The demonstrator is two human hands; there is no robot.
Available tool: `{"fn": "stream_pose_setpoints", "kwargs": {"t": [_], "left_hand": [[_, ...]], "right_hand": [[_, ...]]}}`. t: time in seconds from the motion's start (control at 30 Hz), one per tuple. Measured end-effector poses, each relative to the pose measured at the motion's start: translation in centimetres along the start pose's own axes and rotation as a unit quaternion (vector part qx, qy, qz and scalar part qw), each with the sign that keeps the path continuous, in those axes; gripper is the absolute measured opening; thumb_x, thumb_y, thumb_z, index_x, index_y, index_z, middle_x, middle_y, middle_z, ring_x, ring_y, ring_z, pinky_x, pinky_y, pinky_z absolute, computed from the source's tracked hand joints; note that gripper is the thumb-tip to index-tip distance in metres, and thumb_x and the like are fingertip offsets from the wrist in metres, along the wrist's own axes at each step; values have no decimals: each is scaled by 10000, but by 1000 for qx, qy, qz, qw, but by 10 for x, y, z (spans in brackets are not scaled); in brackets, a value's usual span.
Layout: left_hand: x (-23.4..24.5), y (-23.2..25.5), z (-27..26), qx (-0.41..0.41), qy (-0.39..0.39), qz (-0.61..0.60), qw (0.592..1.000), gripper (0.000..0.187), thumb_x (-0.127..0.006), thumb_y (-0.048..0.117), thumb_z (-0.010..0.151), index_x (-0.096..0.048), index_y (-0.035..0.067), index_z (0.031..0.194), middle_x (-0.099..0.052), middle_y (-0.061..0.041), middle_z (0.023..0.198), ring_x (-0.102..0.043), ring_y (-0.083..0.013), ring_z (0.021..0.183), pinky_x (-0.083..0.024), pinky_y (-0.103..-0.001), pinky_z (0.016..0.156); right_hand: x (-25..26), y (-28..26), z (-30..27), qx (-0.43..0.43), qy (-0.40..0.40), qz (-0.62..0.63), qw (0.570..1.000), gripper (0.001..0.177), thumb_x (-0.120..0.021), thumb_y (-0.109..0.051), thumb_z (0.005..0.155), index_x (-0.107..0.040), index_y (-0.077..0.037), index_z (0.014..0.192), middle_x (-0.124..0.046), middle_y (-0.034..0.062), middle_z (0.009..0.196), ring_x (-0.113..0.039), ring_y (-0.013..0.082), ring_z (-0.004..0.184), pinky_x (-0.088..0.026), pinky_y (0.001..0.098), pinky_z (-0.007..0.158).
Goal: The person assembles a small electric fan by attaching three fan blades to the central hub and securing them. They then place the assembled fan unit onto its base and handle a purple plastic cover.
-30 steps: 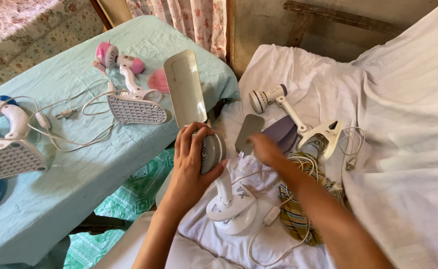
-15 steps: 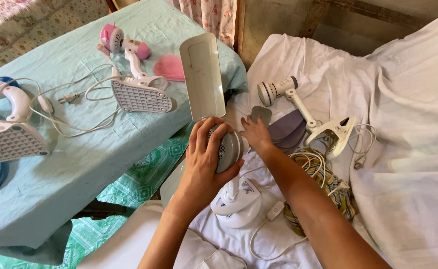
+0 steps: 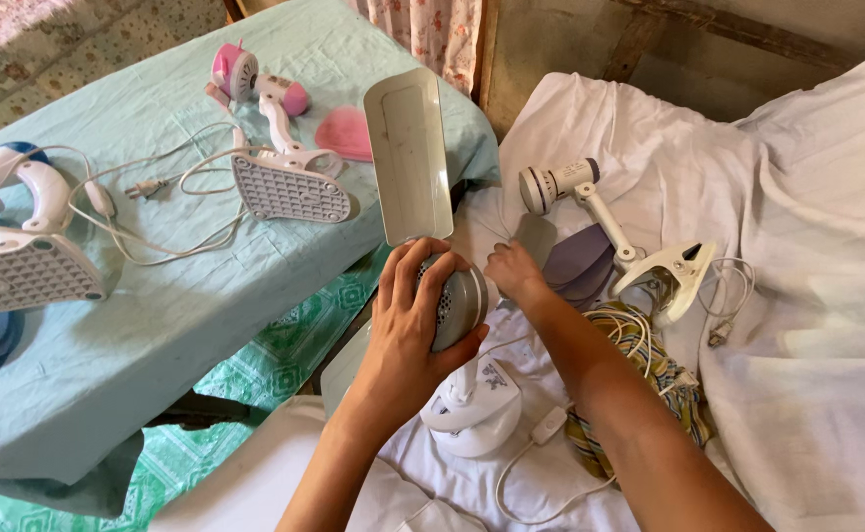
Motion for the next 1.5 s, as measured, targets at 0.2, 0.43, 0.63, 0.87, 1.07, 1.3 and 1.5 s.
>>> {"fn": "stream_pose_setpoints", "kwargs": {"t": [0.2, 0.43, 0.63, 0.87, 1.07, 1.3, 1.5], "left_hand": [[-1, -2, 1, 2, -2, 1, 1000, 707, -838, 236, 781, -484, 92, 1376, -426, -146, 1480, -339, -409, 1455, -318, -530, 1186], [-2, 1, -1, -7, -2, 12, 1000, 713, -842, 261, 788, -488, 99, 1384, -426, -146, 1472, -344, -413, 1440, -314, -538, 1184], [-1, 1, -1, -7, -2, 8, 1000, 705, -840, 262, 797, -489, 108, 1389, -426, -144, 1476, -346, -408, 1447, -320, -533, 1189], [-1, 1, 0, -5, 0, 6, 1000, 727, -848, 255, 783, -480, 103, 1391, -425, -139, 1475, -346, -402, 1450, -317, -535, 1192], [-4, 3, -2, -4, -5, 6, 1000, 734, -855, 243, 776, -483, 104, 1394, -418, -137, 1487, -344, -406, 1453, -319, -532, 1191], [-5, 4, -1, -6, -4, 10, 1000, 743, -855, 252, 775, -483, 100, 1400, -418, -136, 1487, -339, -410, 1453, -313, -535, 1191], [-3, 3, -2, -6, -1, 6, 1000, 730, -846, 254, 791, -480, 102, 1404, -416, -139, 1484, -340, -410, 1450, -315, -533, 1191]], "right_hand": [[21, 8, -1, -17, -12, -10, 1000, 199, -603, -177, 933, -795, -228, 913, -749, -48, 996, -629, 152, 1120, -414, 402, 984], [17, 13, 5, -44, -39, 26, 998, 227, -574, -158, 953, -798, -194, 973, -752, 16, 1054, -680, 170, 1095, -419, 406, 998], [22, 14, 7, -62, -100, 69, 991, 195, -622, -222, 933, -783, -175, 1032, -711, 58, 1164, -693, 202, 1082, -421, 429, 1013], [4, 7, 20, -48, -72, 67, 994, 192, -619, -199, 948, -772, -193, 1063, -673, 66, 1204, -655, 218, 1148, -409, 435, 1047], [-45, 2, 46, 5, -13, 96, 995, 363, -713, -256, 860, -665, -119, 1192, -660, 66, 1186, -654, 200, 1125, -431, 378, 1014], [-49, -3, 45, 40, 0, 101, 994, 822, -843, -391, 699, -479, -59, 1357, -610, 69, 1208, -602, 205, 1133, -417, 353, 973], [-36, -6, 31, 36, -41, 38, 998, 641, -793, -449, 771, -547, -191, 1304, -563, 36, 1262, -569, 156, 1198, -413, 355, 984]]}}
Point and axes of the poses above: each hand's wrist, its own z-axis towards the middle knuckle, its own x-axis out of the back of the hand, y = z × x, the point moved 4 cm from there along z, towards the middle knuckle
